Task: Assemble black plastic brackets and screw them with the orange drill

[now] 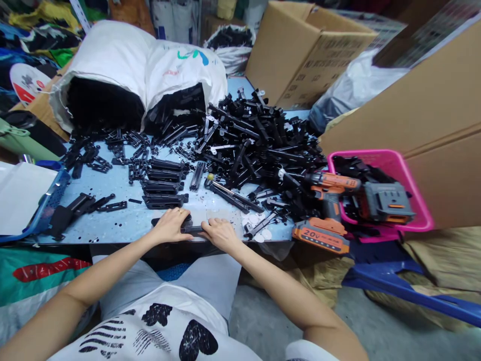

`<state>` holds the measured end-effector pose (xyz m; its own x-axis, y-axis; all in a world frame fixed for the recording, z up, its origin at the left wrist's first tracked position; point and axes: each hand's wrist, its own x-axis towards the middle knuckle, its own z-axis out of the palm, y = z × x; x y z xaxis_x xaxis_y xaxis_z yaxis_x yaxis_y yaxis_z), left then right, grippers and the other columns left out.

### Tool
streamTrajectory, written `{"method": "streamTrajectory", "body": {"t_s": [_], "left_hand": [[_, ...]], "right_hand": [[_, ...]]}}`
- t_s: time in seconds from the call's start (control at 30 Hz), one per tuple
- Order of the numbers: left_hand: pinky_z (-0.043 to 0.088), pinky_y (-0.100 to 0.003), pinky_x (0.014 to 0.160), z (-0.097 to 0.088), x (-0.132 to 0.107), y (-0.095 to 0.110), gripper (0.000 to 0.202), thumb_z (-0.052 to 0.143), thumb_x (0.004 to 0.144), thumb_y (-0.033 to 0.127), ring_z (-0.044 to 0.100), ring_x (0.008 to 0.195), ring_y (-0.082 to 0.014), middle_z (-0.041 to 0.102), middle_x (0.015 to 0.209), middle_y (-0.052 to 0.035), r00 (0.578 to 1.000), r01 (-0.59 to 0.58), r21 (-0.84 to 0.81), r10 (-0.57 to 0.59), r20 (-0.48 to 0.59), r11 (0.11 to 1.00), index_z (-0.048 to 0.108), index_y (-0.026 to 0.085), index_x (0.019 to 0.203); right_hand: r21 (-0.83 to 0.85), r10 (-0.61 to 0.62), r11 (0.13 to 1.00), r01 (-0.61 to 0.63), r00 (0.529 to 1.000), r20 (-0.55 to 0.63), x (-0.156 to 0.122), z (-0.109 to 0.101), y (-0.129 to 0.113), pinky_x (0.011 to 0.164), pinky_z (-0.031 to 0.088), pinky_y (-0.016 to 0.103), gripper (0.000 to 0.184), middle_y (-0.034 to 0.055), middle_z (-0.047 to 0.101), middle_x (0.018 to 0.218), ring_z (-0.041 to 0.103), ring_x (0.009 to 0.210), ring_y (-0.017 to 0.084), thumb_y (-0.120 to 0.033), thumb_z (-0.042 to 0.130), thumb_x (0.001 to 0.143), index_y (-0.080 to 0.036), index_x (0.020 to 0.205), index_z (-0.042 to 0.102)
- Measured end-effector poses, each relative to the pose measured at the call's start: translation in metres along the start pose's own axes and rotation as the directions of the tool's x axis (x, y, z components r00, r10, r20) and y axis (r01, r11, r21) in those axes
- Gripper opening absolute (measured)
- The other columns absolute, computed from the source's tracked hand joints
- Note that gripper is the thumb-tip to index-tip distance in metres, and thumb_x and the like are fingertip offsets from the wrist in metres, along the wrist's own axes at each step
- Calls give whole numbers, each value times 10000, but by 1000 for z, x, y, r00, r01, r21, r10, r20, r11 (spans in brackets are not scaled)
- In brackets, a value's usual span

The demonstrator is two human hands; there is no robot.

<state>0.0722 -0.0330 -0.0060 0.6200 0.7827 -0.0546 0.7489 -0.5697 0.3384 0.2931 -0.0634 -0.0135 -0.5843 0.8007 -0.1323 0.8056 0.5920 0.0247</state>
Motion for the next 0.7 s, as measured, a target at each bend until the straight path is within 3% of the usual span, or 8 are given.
{"method": "streamTrajectory", "body": {"t_s": [0.2,0.33,0.43,0.6,0.7], "left_hand": [[474,-354,764,8,-11,-7,500,586,780,548,597,935,-262,625,1006,-104,984,-49,-63,38,-174,997,491,162,1083],[488,-335,760,13,-13,-14,417,582,804,505,617,910,-240,643,985,-91,958,-129,-86,102,-270,988,516,173,1048],[494,-329,768,17,-13,-15,406,588,807,484,621,917,-232,646,984,-86,942,-104,-115,60,-331,988,520,179,1067],[487,-350,781,14,-3,-2,414,602,807,456,598,954,-254,639,984,-103,974,-49,-54,36,-223,997,524,167,1093],[407,-412,939,-11,38,-4,424,511,873,406,476,1172,-282,563,1216,-145,965,-30,12,32,-261,999,481,159,1217]], "right_hand": [[-92,-1,996,-12,990,-142,-2,-22,-10,618,216,309,314,68,600,823,506,749,170,-380,344,974,-196,1067,581],[-106,-50,994,33,985,-166,4,-38,-10,624,205,315,309,72,604,813,494,737,171,-351,339,978,-184,1044,590],[-100,-39,995,22,984,-175,9,-42,-8,625,204,313,305,75,601,814,491,731,171,-344,337,979,-183,1041,589],[-57,8,998,-19,981,-193,12,-15,3,635,230,301,303,64,602,807,499,730,168,-400,393,956,-190,988,609],[-1,44,999,-46,972,-230,9,7,14,643,266,291,347,64,616,823,514,759,172,-451,400,943,-186,977,622]]}}
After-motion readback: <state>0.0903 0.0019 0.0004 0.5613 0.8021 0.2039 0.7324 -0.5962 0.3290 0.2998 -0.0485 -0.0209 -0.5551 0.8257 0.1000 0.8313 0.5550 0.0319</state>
